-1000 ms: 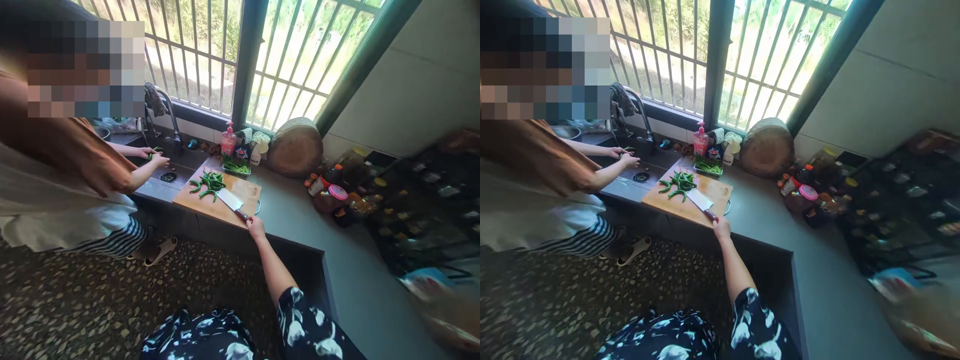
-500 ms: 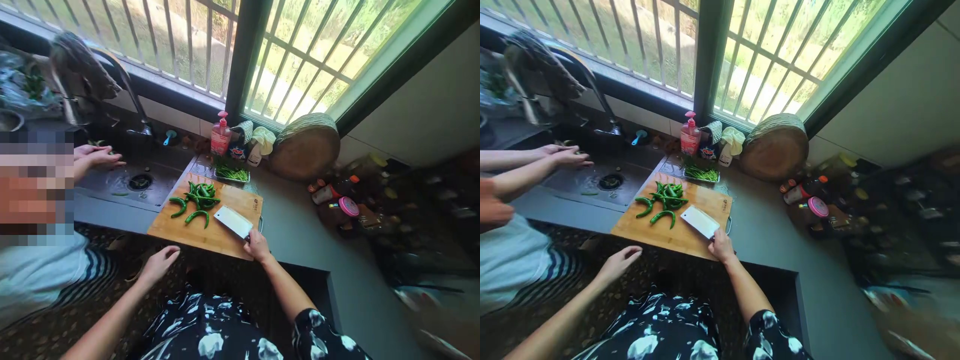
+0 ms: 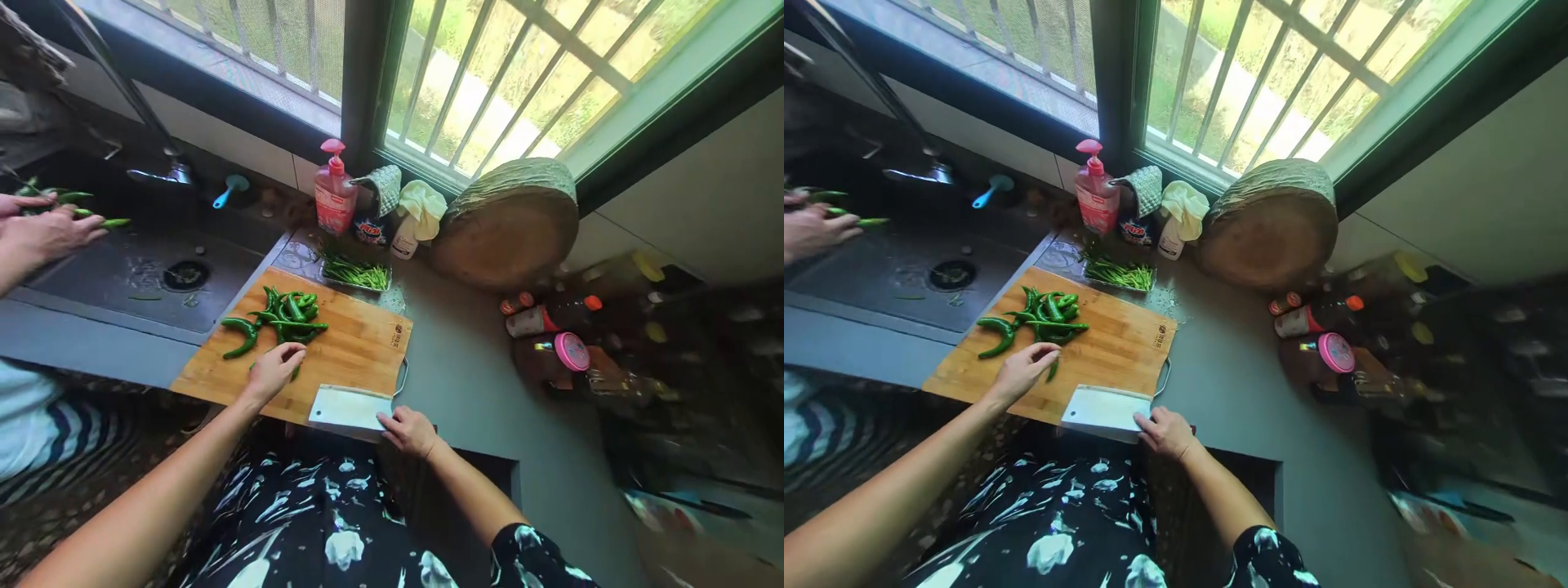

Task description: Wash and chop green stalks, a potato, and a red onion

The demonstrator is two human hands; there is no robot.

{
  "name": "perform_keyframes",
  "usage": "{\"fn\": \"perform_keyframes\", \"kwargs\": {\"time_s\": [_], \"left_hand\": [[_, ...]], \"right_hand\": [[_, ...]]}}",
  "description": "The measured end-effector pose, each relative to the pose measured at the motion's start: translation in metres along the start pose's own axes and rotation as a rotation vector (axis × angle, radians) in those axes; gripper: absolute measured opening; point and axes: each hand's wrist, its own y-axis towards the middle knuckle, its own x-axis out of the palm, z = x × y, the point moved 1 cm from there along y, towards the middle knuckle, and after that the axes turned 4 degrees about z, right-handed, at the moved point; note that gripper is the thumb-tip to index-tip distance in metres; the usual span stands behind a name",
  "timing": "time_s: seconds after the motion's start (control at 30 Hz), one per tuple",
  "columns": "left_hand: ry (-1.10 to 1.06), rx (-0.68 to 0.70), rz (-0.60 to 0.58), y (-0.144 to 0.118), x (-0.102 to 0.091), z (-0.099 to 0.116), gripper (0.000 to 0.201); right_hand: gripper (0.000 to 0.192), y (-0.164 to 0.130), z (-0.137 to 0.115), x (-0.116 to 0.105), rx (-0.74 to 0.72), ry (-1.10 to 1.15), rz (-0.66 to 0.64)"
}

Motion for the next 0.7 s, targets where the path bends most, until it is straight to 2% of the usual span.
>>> {"fn": "perform_keyframes", "kwargs": {"time_s": [0.23, 0.43, 0.57, 0.7], "left_hand": [[0.092, -0.169, 0.138, -0.043, -0.017, -0.029, 0.048], [0.165, -0.237, 0.232, -0.079, -0.029, -0.04, 0.044], [0.156, -0.245, 0.274, -0.086, -0.047, -0.056, 0.045], [0.118, -0.241, 0.316, -0.079, -0.074, -0.08, 0.041]], "right_hand": [[0.044, 0.05, 0.065, -0.005, 0.073, 0.002, -0.037], [0.042, 0.075, 0.114, -0.021, 0.192, -0.084, 0.053], [0.042, 0.09, 0.113, -0.039, 0.078, -0.17, 0.216], [0.042, 0.139, 0.077, -0.072, -0.105, -0.191, 0.342]]}}
